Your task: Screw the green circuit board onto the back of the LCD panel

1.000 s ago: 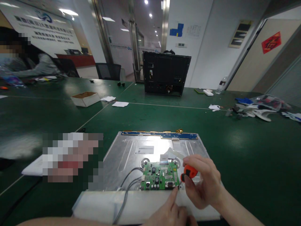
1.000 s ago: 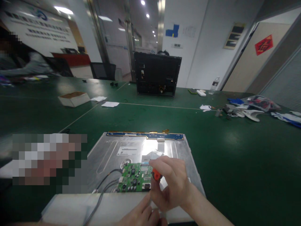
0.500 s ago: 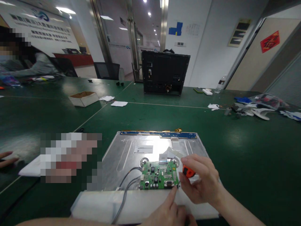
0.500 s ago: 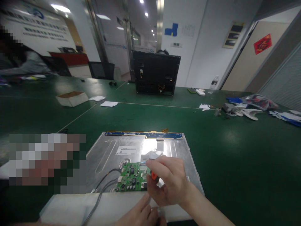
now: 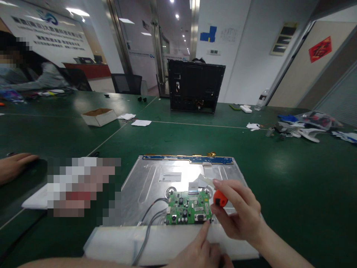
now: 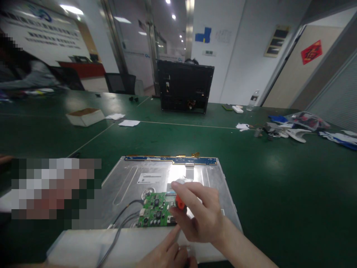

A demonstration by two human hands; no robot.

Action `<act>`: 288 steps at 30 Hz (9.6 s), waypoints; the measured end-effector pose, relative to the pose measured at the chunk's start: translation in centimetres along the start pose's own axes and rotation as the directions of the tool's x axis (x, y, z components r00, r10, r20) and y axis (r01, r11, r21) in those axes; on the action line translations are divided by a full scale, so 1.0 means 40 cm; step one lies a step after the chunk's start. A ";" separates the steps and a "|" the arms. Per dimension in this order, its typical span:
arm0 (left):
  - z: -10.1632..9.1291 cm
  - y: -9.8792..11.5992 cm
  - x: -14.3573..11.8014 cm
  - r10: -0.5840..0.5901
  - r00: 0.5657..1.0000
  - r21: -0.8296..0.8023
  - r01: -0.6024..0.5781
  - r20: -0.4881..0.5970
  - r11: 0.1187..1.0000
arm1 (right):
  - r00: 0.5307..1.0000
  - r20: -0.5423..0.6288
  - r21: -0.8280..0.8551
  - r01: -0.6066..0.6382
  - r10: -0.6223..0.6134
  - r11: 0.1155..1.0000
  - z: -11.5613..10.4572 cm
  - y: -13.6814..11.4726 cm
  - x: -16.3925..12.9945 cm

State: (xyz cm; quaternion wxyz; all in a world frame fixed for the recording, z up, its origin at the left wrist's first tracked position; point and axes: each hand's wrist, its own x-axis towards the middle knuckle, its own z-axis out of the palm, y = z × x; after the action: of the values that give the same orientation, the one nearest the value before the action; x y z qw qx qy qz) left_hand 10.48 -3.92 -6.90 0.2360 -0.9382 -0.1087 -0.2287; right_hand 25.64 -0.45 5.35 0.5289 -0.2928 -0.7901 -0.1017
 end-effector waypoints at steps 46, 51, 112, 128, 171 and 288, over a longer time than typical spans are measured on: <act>-0.005 -0.003 0.004 0.019 0.997 -0.053 -0.015 0.071 0.998 | 0.995 -0.090 0.015 0.046 -0.044 0.999 0.011 0.001 -0.005; -0.007 -0.004 0.005 -0.001 1.000 -0.048 0.002 0.019 0.999 | 0.995 -0.093 0.011 0.048 -0.047 0.999 0.008 -0.002 -0.007; -0.019 -0.009 0.009 0.026 0.997 -0.064 -0.022 0.073 0.998 | 0.994 -0.095 0.002 0.045 -0.045 0.999 0.004 0.004 -0.002; -0.019 -0.010 0.015 -0.012 1.000 -0.038 0.011 -0.007 0.999 | 0.997 -0.060 0.002 0.042 -0.042 0.999 0.002 0.005 -0.017; -0.012 -0.010 0.016 0.001 1.000 -0.071 -0.002 -0.008 0.997 | 0.996 -0.071 0.017 0.056 -0.054 0.998 0.007 0.003 -0.010; -0.023 -0.017 0.021 -0.005 0.999 -0.071 0.003 -0.035 0.997 | 0.998 -0.051 0.031 0.031 -0.029 0.999 0.003 -0.004 -0.013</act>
State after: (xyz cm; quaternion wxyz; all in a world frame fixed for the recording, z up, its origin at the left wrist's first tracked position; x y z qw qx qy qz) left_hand 10.67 -3.70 -5.51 0.2041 -0.9416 -0.0982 -0.2492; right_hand 25.58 -0.69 4.87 0.5516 -0.2698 -0.7823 -0.1043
